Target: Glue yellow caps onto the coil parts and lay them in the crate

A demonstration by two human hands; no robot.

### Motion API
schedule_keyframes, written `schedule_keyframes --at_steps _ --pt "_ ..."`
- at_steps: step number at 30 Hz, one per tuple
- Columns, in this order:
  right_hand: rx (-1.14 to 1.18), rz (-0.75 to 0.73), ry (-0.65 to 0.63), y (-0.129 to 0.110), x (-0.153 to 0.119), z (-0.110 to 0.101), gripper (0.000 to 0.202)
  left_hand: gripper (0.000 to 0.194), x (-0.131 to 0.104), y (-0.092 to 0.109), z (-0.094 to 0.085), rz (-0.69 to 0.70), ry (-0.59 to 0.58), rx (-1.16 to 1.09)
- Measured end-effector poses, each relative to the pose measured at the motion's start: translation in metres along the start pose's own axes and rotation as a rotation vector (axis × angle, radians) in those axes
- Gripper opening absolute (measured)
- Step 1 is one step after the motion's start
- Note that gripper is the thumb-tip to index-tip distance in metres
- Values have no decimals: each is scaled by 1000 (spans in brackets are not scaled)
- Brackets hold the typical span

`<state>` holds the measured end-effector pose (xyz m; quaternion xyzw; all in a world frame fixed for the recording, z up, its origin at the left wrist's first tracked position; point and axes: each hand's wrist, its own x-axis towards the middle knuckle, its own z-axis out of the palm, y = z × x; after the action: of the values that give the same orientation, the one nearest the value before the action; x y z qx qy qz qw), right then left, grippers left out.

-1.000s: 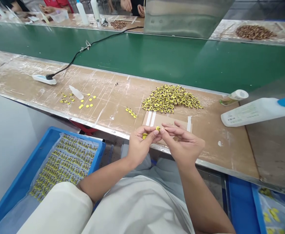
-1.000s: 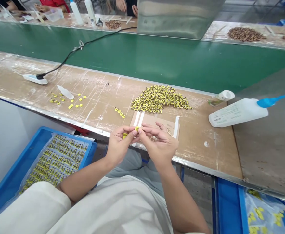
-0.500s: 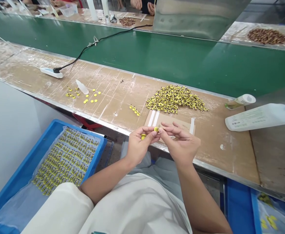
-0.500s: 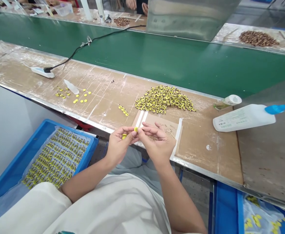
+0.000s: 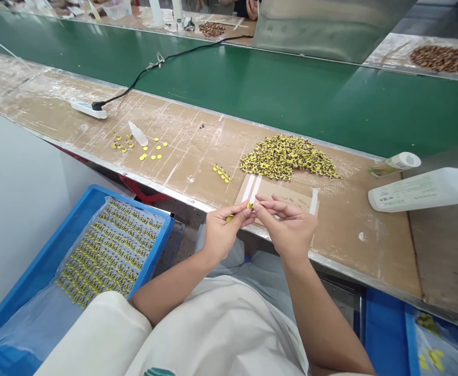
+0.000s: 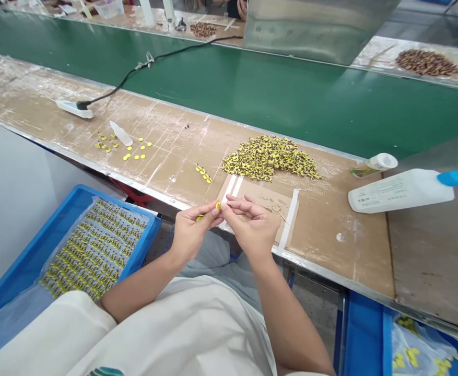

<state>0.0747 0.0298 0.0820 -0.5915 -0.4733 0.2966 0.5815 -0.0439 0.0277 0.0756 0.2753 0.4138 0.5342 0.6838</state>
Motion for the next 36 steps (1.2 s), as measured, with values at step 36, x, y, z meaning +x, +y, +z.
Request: schedule_keyframes --at_steps 36 --pt "-45 10 -258 8 9 40 14 32 10 6 -45 -38 107 -183"
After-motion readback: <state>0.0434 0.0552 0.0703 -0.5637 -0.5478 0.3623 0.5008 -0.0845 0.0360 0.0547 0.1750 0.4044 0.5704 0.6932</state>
